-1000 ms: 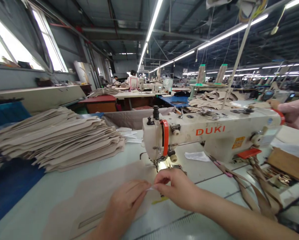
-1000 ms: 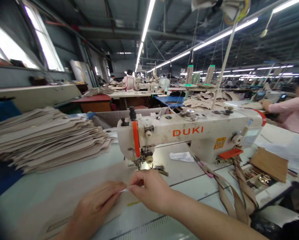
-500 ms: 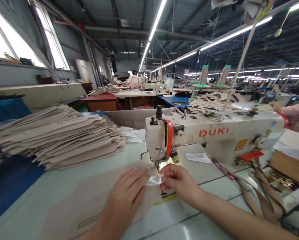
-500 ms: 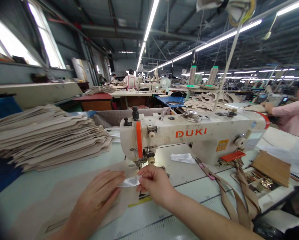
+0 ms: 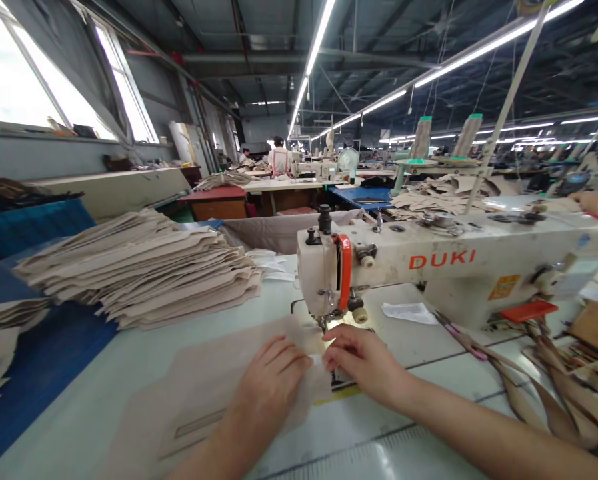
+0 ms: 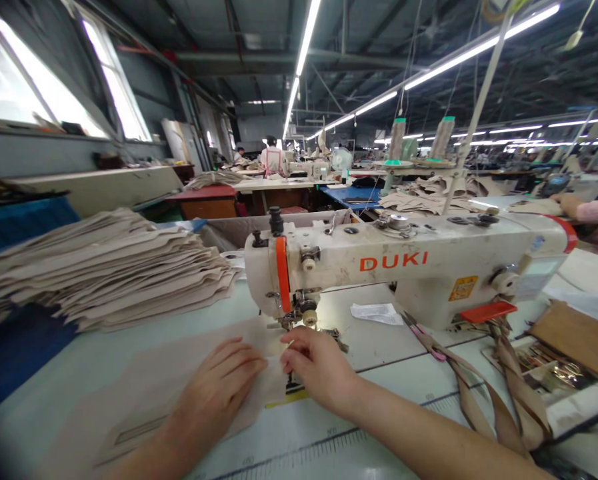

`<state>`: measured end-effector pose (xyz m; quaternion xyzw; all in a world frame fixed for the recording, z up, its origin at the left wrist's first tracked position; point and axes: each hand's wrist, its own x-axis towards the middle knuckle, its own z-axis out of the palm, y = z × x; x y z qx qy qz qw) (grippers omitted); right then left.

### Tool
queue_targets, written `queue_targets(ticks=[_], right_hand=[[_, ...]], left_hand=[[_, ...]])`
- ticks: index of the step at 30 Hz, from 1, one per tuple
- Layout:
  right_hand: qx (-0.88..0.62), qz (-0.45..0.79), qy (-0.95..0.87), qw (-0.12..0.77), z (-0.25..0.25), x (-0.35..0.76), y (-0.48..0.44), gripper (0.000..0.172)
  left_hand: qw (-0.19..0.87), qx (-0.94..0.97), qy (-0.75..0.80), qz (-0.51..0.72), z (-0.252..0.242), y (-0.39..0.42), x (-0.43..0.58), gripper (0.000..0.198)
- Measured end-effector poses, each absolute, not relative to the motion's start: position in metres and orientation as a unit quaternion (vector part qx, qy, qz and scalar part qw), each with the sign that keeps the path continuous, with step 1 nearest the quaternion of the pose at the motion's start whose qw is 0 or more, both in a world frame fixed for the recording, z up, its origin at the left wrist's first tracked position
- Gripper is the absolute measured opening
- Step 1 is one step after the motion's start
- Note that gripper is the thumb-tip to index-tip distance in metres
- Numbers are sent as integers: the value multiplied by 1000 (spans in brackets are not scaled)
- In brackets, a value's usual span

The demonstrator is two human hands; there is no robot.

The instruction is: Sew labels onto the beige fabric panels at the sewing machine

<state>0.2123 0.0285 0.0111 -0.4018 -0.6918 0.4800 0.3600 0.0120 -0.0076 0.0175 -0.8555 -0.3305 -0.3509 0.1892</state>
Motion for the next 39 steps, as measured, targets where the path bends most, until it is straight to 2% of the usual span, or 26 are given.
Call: queue_targets(ticks=[4,8,15,24,31,39], right_hand=[[-306,221,-873,309,21,233,21,20],[-184,110,-948,236,21,239,10,20],[-195,98,-952,215,19,239,8,22],[-202,89,-958,183,21,239,7,21],[-202,86,-957,188,21,238,8,21],[-201,96,-957,187,20,237,10,20]], left_hand=[[172,-855,-360,-330,14,-7,11,31],[153,-872,-374,-275,15,-8,12,33],[166,-880,-362,-259,30,8,16,36],[144,-905,-321,-240,15,21,18,32],[167,-903,-316,-237,11,20,13,39],[162,-912,-304,-224,8,23,12,25]])
